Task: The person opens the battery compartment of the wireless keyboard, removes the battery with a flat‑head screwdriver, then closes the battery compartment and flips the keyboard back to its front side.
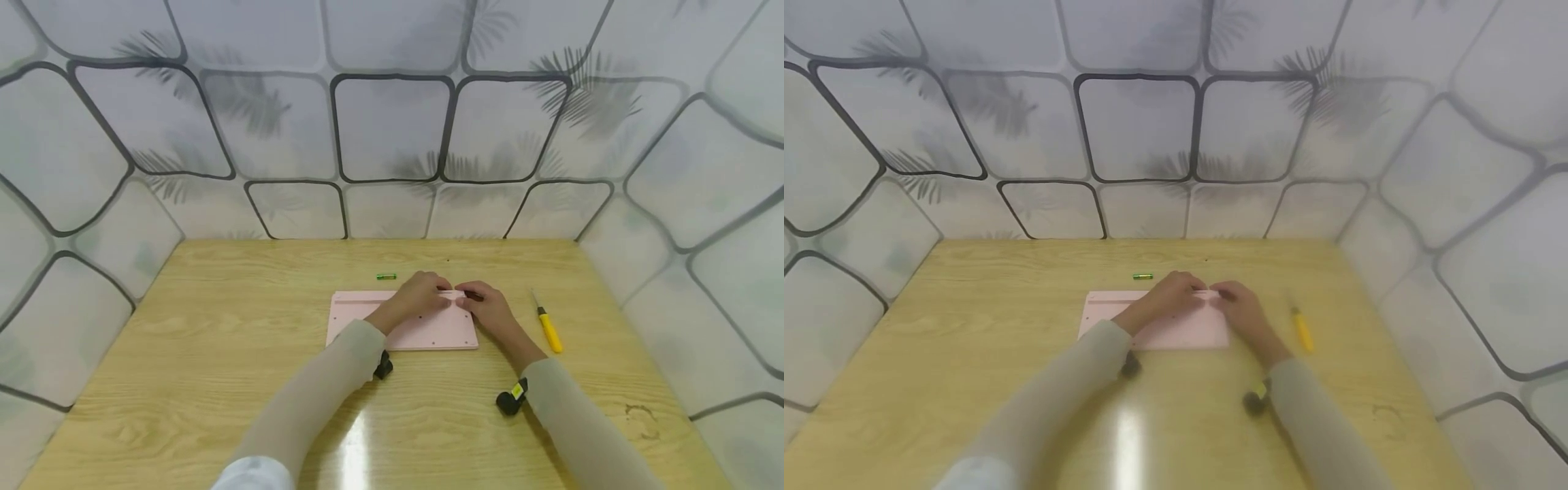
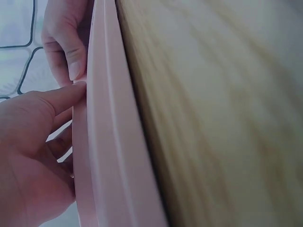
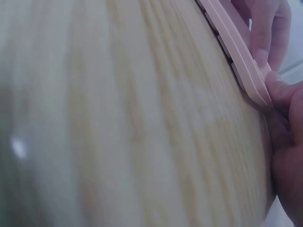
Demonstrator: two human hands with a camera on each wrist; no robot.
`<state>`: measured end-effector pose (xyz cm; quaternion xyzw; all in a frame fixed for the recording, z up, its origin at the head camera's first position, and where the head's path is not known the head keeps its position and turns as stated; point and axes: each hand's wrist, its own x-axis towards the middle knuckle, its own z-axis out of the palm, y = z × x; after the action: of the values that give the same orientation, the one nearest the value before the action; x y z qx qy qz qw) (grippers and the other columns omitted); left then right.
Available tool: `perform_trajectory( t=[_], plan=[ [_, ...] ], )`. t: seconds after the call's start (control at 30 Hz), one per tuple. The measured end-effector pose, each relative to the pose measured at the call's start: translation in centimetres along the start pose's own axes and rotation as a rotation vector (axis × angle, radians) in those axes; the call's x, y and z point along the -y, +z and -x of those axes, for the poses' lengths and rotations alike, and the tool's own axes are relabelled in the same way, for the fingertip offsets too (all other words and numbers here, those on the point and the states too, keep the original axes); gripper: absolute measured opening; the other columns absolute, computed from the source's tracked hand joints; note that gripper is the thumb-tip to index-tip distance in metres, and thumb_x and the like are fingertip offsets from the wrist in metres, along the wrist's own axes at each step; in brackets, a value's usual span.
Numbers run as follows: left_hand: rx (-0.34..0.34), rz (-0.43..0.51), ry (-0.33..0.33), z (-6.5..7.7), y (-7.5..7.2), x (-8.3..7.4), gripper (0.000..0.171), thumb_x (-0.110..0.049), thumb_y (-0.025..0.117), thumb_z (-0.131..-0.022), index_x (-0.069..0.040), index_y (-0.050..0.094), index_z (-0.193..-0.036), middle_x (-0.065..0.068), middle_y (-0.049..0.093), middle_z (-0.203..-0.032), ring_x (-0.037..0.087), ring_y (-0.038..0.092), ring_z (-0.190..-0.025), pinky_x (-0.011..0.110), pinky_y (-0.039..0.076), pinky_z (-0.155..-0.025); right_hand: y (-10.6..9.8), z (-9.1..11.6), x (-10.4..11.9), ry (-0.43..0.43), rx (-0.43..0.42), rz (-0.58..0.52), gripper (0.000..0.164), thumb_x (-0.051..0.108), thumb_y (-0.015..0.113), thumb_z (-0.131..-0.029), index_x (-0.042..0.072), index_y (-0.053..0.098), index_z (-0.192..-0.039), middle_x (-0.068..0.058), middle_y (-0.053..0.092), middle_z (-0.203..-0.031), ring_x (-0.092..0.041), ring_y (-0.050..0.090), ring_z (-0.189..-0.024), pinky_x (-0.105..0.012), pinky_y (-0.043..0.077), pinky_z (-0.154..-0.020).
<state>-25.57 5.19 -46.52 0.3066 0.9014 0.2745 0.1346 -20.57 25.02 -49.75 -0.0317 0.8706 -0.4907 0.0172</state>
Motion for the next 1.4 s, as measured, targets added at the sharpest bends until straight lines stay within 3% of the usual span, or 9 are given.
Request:
perform_trajectory(
  t=[0.27, 0.43, 0.57, 0.73, 0.93, 1.03, 1.2, 1.4],
  plan=[
    [-0.023, -0.068, 0.056, 0.3, -0.4, -0.8, 0.031, -0.022, 0.068, -0.098, -0.012, 0.071, -0.127, 0.002, 0.071, -0.121, 0.018, 0.061, -0.114, 0.03, 0.048, -0.101, -0.9, 1.4, 2.0, 0.019, 0.039, -0.054, 0.038, 0.019, 0.065, -0.1, 0.005, 0.062, -0.135, -0.018, 0.055, -0.144, -0.035, 0.047, -0.14, -0.05, 0.04, -0.113],
    [-0.035, -0.04, 0.082, 0.5, -0.9, -1.2, 0.03, -0.024, 0.067, -0.098, -0.015, 0.071, -0.127, 0.0, 0.07, -0.121, 0.015, 0.062, -0.114, 0.03, 0.048, -0.1, -1.9, 2.5, 3.0, -0.006, 0.033, -0.079, 0.04, 0.021, 0.064, -0.101, 0.005, 0.06, -0.137, -0.017, 0.054, -0.146, -0.034, 0.046, -0.141, -0.048, 0.041, -0.112],
    [-0.071, 0.003, 0.111, 1.1, -1.8, -1.7, 0.029, -0.023, 0.067, -0.098, -0.015, 0.071, -0.125, 0.0, 0.07, -0.118, 0.014, 0.061, -0.11, 0.031, 0.049, -0.097, -2.4, 3.0, 3.8, -0.034, 0.01, -0.115, 0.043, 0.025, 0.064, -0.101, 0.005, 0.059, -0.139, -0.014, 0.054, -0.146, -0.031, 0.046, -0.142, -0.033, 0.046, -0.108],
    [-0.125, 0.06, 0.145, 2.6, -3.3, -2.9, 0.028, -0.023, 0.065, -0.1, -0.017, 0.07, -0.126, -0.001, 0.067, -0.115, 0.014, 0.06, -0.106, 0.032, 0.05, -0.092, -3.2, 3.9, 6.0, -0.061, -0.019, -0.191, 0.046, 0.027, 0.063, -0.101, 0.004, 0.057, -0.141, -0.014, 0.056, -0.145, -0.023, 0.052, -0.135, -0.013, 0.049, -0.093],
    [-0.196, 0.119, 0.162, 4.7, -5.2, -4.5, 0.036, -0.03, 0.063, -0.101, -0.017, 0.065, -0.135, 0.001, 0.064, -0.127, 0.015, 0.06, -0.112, 0.033, 0.052, -0.093, -4.1, 5.0, 9.2, -0.104, -0.02, -0.267, 0.048, 0.027, 0.061, -0.102, 0.003, 0.055, -0.143, -0.014, 0.055, -0.144, -0.005, 0.057, -0.117, -0.015, 0.051, -0.089],
    [-0.233, 0.12, 0.181, 5.5, -5.9, -5.0, 0.038, -0.033, 0.062, -0.101, -0.017, 0.064, -0.136, 0.002, 0.064, -0.129, 0.015, 0.06, -0.111, 0.034, 0.052, -0.093, -4.5, 5.3, 10.2, -0.133, -0.009, -0.306, 0.047, 0.027, 0.059, -0.103, 0.004, 0.054, -0.144, -0.005, 0.057, -0.142, -0.002, 0.058, -0.117, -0.015, 0.051, -0.09],
    [-0.31, 0.139, 0.199, 6.6, -7.0, -5.6, 0.037, -0.037, 0.06, -0.102, -0.021, 0.065, -0.134, -0.001, 0.064, -0.127, 0.012, 0.059, -0.106, 0.032, 0.051, -0.09, -5.1, 5.2, 11.8, -0.217, 0.047, -0.502, 0.042, 0.016, 0.057, -0.104, 0.001, 0.054, -0.143, 0.005, 0.061, -0.133, -0.006, 0.06, -0.119, -0.019, 0.052, -0.094],
    [-0.418, 0.228, 0.255, 7.8, -8.4, -6.1, 0.031, -0.036, 0.061, -0.102, -0.021, 0.068, -0.128, -0.003, 0.062, -0.114, 0.013, 0.055, -0.092, 0.029, 0.049, -0.077, -5.4, 4.9, 14.5, -0.265, 0.112, -0.657, 0.037, 0.014, 0.055, -0.104, 0.006, 0.059, -0.141, 0.001, 0.066, -0.129, -0.011, 0.065, -0.111, -0.023, 0.055, -0.086]
  ],
)
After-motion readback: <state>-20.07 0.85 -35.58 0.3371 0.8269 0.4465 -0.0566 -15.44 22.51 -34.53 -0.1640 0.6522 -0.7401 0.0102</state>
